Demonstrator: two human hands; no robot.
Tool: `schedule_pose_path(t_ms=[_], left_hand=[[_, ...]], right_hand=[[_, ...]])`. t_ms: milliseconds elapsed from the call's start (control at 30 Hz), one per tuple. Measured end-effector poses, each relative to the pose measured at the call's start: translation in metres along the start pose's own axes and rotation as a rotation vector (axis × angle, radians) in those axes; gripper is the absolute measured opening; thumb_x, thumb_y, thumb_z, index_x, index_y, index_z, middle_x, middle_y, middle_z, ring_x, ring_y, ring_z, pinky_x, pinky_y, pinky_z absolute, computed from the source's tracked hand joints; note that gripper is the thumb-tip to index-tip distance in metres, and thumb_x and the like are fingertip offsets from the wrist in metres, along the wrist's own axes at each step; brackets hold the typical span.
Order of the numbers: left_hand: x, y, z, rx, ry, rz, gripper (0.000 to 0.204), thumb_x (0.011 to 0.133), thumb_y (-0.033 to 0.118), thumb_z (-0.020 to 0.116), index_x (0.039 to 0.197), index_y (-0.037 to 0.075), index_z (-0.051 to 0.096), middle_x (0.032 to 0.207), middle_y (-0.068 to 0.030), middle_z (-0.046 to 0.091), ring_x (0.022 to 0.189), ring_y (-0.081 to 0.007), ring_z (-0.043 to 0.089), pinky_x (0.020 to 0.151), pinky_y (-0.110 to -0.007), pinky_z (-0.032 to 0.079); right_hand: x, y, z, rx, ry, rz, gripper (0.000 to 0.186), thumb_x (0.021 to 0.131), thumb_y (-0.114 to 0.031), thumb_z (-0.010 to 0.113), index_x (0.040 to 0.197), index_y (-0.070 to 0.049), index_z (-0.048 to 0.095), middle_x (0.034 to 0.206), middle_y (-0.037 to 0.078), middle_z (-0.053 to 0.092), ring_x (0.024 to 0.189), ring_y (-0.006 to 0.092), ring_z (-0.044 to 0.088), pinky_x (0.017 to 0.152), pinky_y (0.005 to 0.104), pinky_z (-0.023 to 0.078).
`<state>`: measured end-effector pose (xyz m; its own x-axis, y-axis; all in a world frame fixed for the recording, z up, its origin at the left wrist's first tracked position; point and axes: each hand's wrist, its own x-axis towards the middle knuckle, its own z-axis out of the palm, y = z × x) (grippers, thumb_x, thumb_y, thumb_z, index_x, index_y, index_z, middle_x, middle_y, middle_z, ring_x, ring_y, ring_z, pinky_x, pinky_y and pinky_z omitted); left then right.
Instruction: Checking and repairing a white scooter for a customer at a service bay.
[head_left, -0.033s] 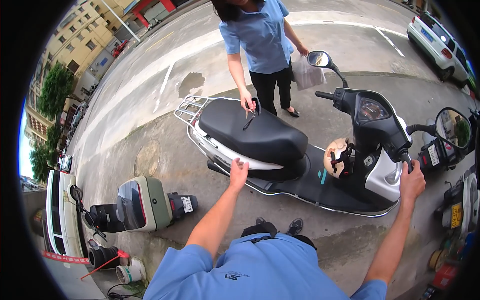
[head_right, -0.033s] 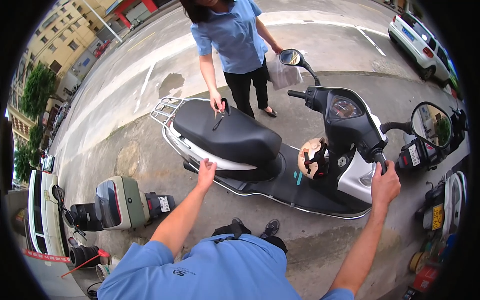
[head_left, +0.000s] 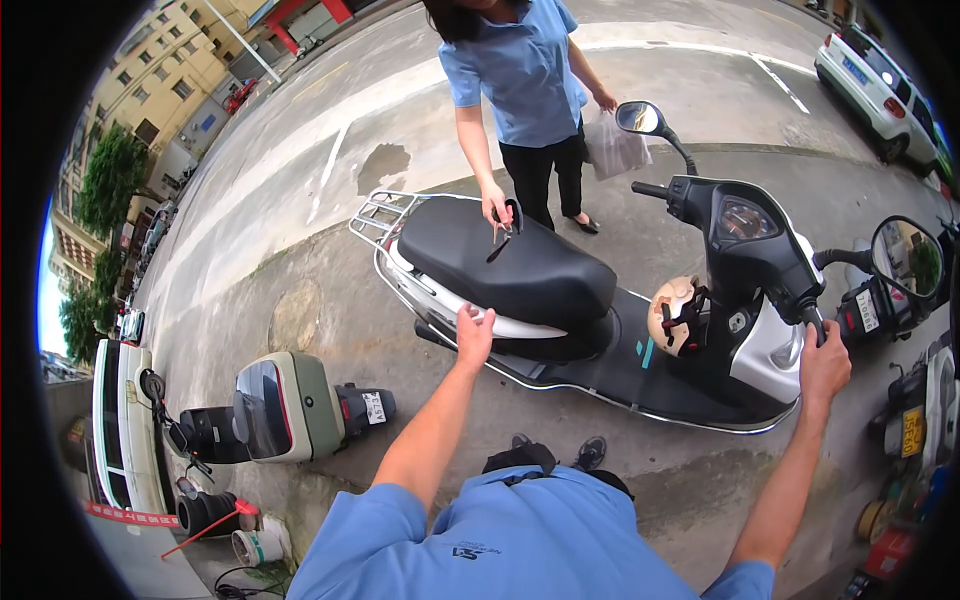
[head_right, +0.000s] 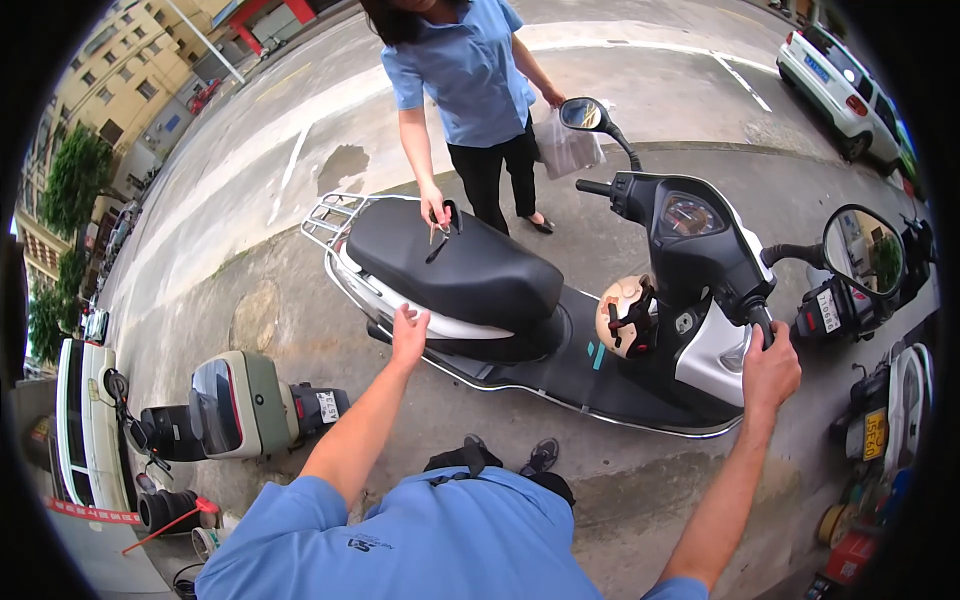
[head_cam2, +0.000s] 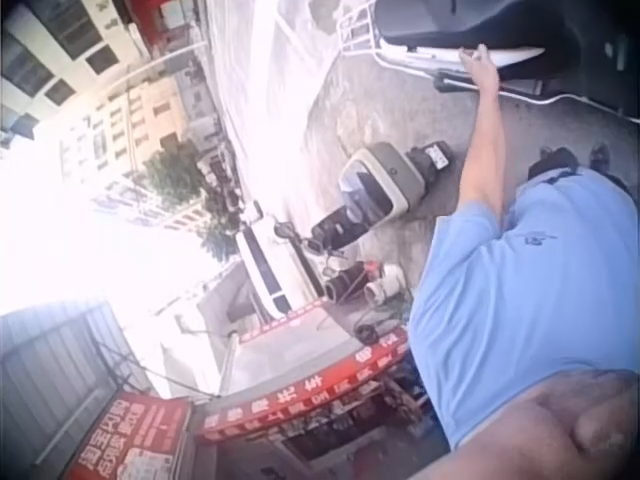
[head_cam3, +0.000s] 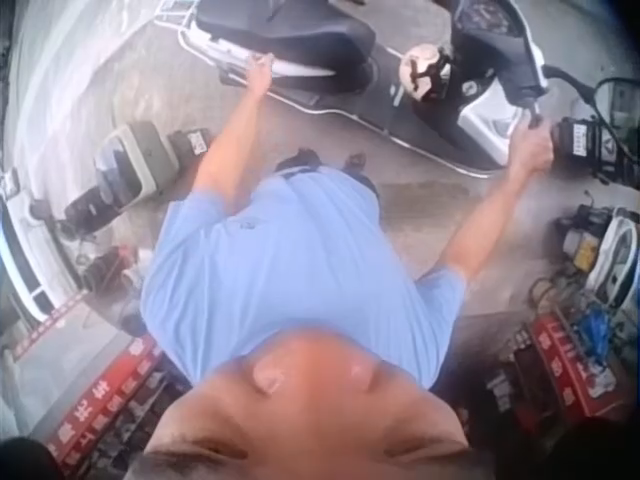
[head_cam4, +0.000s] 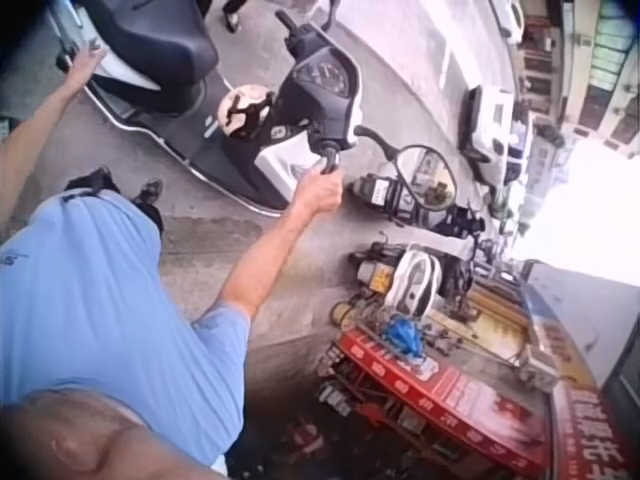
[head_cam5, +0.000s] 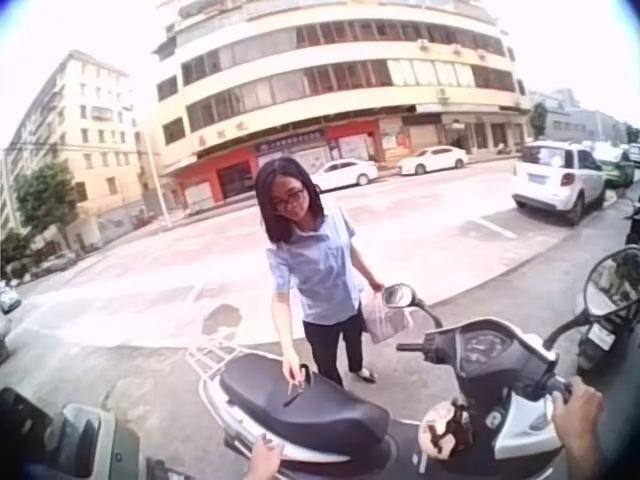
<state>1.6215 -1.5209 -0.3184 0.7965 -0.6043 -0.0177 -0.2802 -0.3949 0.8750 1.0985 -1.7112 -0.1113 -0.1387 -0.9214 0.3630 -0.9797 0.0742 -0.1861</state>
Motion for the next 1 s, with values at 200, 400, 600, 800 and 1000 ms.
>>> schedule_pose_path(t_ms=[200,400,600,800,1000], left_hand=[[0.072,0.086,-0.005,0.041,-0.193,-0.060,0.054,0.091,0.043,0.054,0.109,-0.007,0.059,0.088,-0.0148,0.068,0.072,-0.0200,0.068,0.072,-0.030,0.052],[0.073,0.100,0.008,0.210,-0.354,-0.044,0.036,0.092,0.028,0.048,0.085,-0.001,0.067,0.065,-0.0077,0.066,0.052,-0.0155,0.063,0.055,-0.029,0.051],[0.023,0.108,0.009,0.218,-0.412,-0.031,0.030,0.091,0.023,0.049,0.078,0.001,0.065,0.059,-0.0047,0.061,0.047,-0.0123,0.058,0.050,-0.029,0.048],[-0.076,0.140,0.001,0.468,-0.824,0.388,0.022,0.091,0.018,0.051,0.081,0.002,0.062,0.062,-0.0079,0.056,0.062,-0.0193,0.059,0.060,-0.033,0.046],[-0.149,0.181,0.036,0.409,-1.001,0.980,0.011,0.085,0.018,0.062,0.084,0.008,0.060,0.080,-0.0084,0.055,0.079,-0.0280,0.056,0.069,-0.039,0.047]], right_hand=[[0.000,0.001,0.001,-0.014,0.001,-0.002,0.029,0.086,-0.035,0.060,0.104,-0.012,0.062,0.086,0.016,0.068,0.080,0.0381,0.065,0.069,0.0476,0.050],[0.000,-0.004,-0.001,-0.004,0.022,-0.006,0.029,0.086,-0.034,0.060,0.104,-0.012,0.063,0.088,0.015,0.069,0.081,0.0374,0.065,0.070,0.0470,0.050],[0.001,0.002,-0.002,0.001,0.037,0.005,0.029,0.086,-0.033,0.060,0.103,-0.011,0.063,0.087,0.015,0.069,0.081,0.0371,0.066,0.071,0.0468,0.051],[-0.011,-0.017,-0.020,0.418,0.303,-0.253,0.024,0.080,-0.007,0.063,0.103,0.000,0.059,0.107,0.014,0.058,0.105,0.0346,0.050,0.090,0.0415,0.040],[-0.117,-0.081,0.049,1.419,-0.828,-0.138,0.028,0.096,-0.021,0.051,0.108,0.002,0.060,0.094,0.010,0.067,0.086,0.0160,0.062,0.080,0.0304,0.048]])
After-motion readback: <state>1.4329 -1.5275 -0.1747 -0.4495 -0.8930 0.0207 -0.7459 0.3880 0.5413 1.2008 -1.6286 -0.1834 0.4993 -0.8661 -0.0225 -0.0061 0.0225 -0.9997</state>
